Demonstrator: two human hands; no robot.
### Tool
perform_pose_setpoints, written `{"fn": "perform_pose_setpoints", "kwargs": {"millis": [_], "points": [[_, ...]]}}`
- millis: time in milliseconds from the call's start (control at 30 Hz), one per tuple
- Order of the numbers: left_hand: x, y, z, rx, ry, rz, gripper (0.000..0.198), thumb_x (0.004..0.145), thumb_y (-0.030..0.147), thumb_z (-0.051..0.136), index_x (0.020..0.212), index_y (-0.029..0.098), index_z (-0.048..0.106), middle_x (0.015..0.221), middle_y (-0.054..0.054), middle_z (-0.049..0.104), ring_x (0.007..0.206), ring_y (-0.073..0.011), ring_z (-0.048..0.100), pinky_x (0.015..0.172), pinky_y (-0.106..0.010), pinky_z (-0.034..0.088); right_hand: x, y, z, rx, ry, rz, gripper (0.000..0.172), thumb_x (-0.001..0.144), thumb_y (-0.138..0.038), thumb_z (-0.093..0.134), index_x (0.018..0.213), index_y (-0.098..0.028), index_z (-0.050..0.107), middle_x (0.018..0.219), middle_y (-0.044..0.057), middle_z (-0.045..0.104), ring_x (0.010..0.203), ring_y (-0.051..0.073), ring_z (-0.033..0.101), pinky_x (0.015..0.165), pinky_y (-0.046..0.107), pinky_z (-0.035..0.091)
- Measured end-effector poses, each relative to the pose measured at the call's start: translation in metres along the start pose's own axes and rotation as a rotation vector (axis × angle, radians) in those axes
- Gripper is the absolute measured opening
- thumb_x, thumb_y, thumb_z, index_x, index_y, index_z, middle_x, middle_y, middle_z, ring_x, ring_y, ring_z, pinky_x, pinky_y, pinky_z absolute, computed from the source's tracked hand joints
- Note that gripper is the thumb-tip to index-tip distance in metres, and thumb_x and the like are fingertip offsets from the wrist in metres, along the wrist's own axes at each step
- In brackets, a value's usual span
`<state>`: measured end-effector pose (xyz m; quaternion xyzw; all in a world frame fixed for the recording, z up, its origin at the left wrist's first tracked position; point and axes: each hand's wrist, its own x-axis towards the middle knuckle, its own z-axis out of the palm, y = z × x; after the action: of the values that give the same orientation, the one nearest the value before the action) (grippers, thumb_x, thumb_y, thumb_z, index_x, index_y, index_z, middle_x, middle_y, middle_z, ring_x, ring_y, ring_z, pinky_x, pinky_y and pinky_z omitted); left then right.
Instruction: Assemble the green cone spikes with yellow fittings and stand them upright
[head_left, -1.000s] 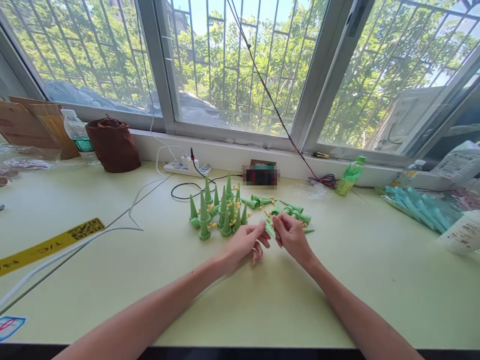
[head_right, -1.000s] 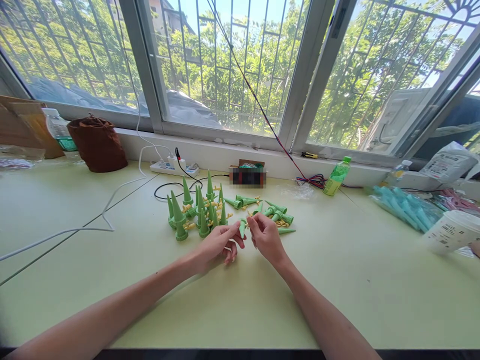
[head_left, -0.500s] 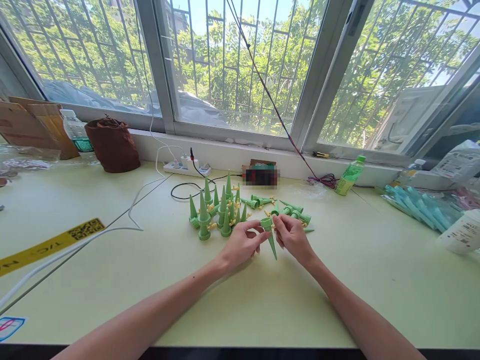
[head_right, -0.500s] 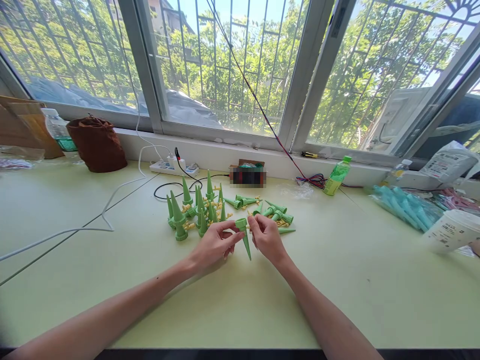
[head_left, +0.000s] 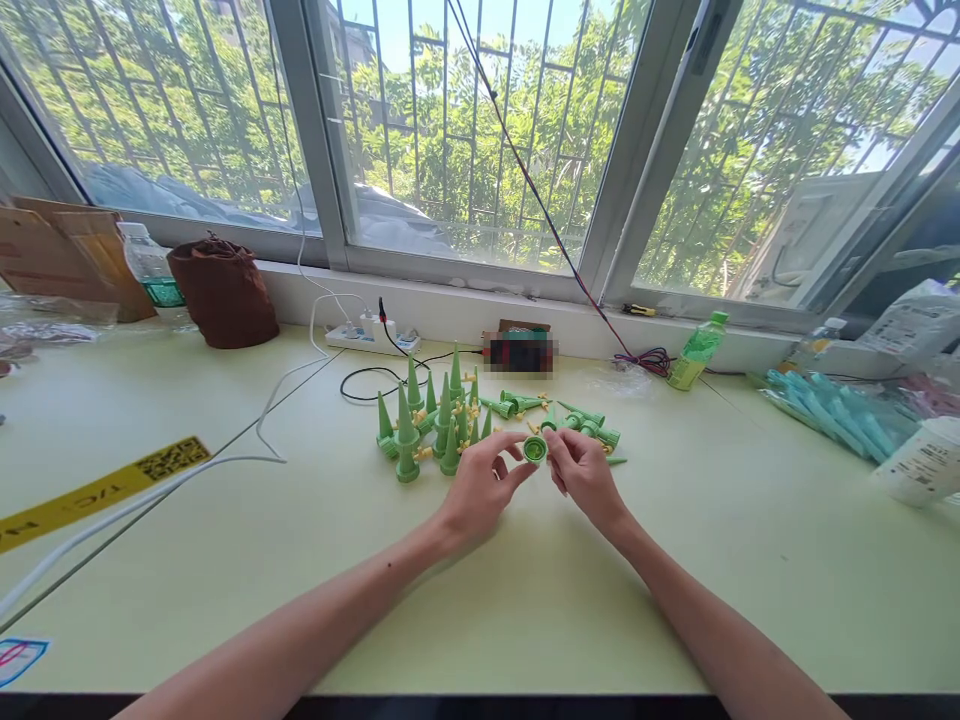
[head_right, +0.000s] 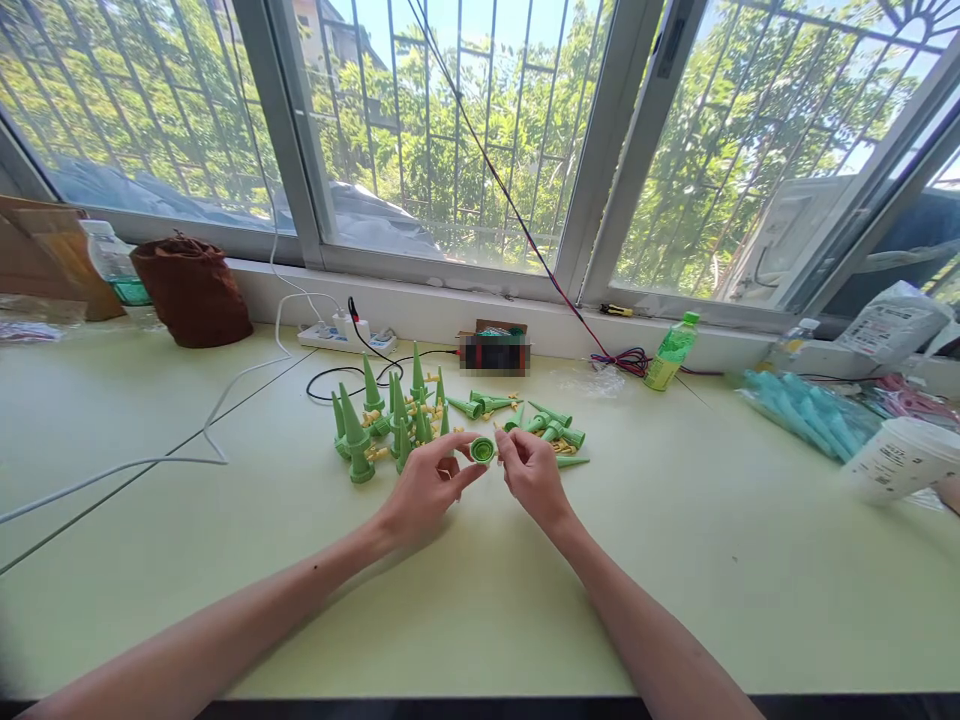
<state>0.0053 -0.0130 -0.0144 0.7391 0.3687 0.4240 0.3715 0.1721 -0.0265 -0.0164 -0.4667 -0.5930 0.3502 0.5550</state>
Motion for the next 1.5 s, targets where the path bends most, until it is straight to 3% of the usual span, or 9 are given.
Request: {"fn": "perform_pose_setpoints", "kwargs": {"millis": [100, 233, 333, 533, 800, 967, 1133, 1333, 1500], "points": [[0.003, 0.000, 0.000, -0.170, -0.057, -0.195, 0.041, 0.084, 0.055, 0.057, 0.096, 0.016, 0.061, 0.085, -0.003, 0.063, 0.047, -0.0075, 0.052, 0.041, -0.021, 0.040, 0.001, 0.004, -0.002, -0.014, 0.026, -0.010, 0.044, 0.089, -0.055, 0.054, 0.063, -0.020, 0.044, 0.044, -0.008, 0.036, 0.035, 0.007, 0.036, 0.036, 0.022, 0.027], [0.006, 0.000, 0.000, -0.438, -0.220, -0.434, 0.058, 0.082, 0.071, 0.046, 0.076, 0.013, 0.055, 0.080, -0.006, 0.062, 0.044, -0.0078, 0.052, 0.036, -0.021, 0.038, 0.002, 0.006, -0.005, -0.084, -0.029, -0.029, 0.044, 0.087, -0.057, 0.056, 0.065, -0.020, 0.046, 0.046, -0.006, 0.041, 0.038, 0.008, 0.037, 0.038, 0.023, 0.029], [0.006, -0.001, 0.001, -0.517, -0.287, -0.501, 0.061, 0.079, 0.074, 0.049, 0.075, 0.013, 0.055, 0.076, -0.007, 0.063, 0.044, -0.0082, 0.053, 0.036, -0.020, 0.038, 0.001, 0.006, -0.004, -0.138, -0.080, -0.045, 0.043, 0.088, -0.056, 0.055, 0.065, -0.021, 0.046, 0.045, -0.006, 0.042, 0.039, 0.009, 0.037, 0.039, 0.023, 0.029], [0.004, -0.002, 0.000, -0.425, -0.263, -0.375, 0.052, 0.080, 0.066, 0.056, 0.078, 0.015, 0.056, 0.050, 0.001, 0.053, 0.039, -0.0084, 0.048, 0.039, -0.020, 0.039, 0.001, 0.004, -0.005, -0.185, -0.072, -0.054, 0.043, 0.088, -0.056, 0.054, 0.064, -0.021, 0.045, 0.043, -0.006, 0.040, 0.039, 0.009, 0.034, 0.040, 0.024, 0.026], [0.000, 0.002, -0.001, -0.230, -0.131, -0.106, 0.039, 0.080, 0.054, 0.063, 0.084, 0.016, 0.062, 0.070, -0.001, 0.057, 0.051, -0.0089, 0.052, 0.038, -0.019, 0.039, 0.002, 0.008, -0.004, -0.219, -0.062, -0.039, 0.047, 0.091, -0.054, 0.049, 0.060, -0.022, 0.036, 0.043, -0.006, 0.035, 0.039, 0.009, 0.031, 0.040, 0.025, 0.024], [0.000, -0.003, 0.001, -0.064, -0.014, 0.044, 0.029, 0.081, 0.046, 0.064, 0.090, 0.018, 0.069, 0.087, -0.003, 0.058, 0.055, -0.0068, 0.051, 0.049, -0.021, 0.046, 0.001, 0.010, -0.003, -0.215, -0.074, -0.032, 0.048, 0.092, -0.053, 0.046, 0.058, -0.021, 0.039, 0.046, -0.004, 0.040, 0.040, 0.009, 0.034, 0.040, 0.025, 0.027], [-0.001, -0.005, 0.004, 0.087, 0.026, 0.137, 0.022, 0.086, 0.037, 0.061, 0.101, 0.023, 0.070, 0.094, -0.003, 0.059, 0.058, -0.0075, 0.049, 0.055, -0.022, 0.046, 0.001, 0.011, -0.002, -0.194, -0.061, -0.029, 0.048, 0.091, -0.054, 0.046, 0.057, -0.021, 0.039, 0.047, -0.004, 0.041, 0.039, 0.009, 0.035, 0.038, 0.024, 0.027], [-0.002, 0.000, 0.003, 0.084, 0.048, 0.051, 0.029, 0.087, 0.042, 0.059, 0.107, 0.021, 0.061, 0.100, -0.003, 0.060, 0.056, -0.0061, 0.049, 0.054, -0.022, 0.045, 0.002, 0.012, -0.001, -0.157, 0.033, -0.033, 0.046, 0.092, -0.055, 0.047, 0.061, -0.020, 0.042, 0.048, -0.005, 0.040, 0.039, 0.009, 0.037, 0.039, 0.023, 0.029], [0.002, 0.000, 0.002, -0.140, -0.050, -0.171, 0.044, 0.088, 0.059, 0.048, 0.088, 0.016, 0.057, 0.078, -0.002, 0.060, 0.046, -0.0079, 0.051, 0.039, -0.021, 0.040, 0.002, 0.009, -0.003, -0.134, 0.073, -0.047, 0.044, 0.092, -0.054, 0.048, 0.064, -0.021, 0.043, 0.049, -0.005, 0.039, 0.040, 0.009, 0.036, 0.039, 0.023, 0.029]]}}
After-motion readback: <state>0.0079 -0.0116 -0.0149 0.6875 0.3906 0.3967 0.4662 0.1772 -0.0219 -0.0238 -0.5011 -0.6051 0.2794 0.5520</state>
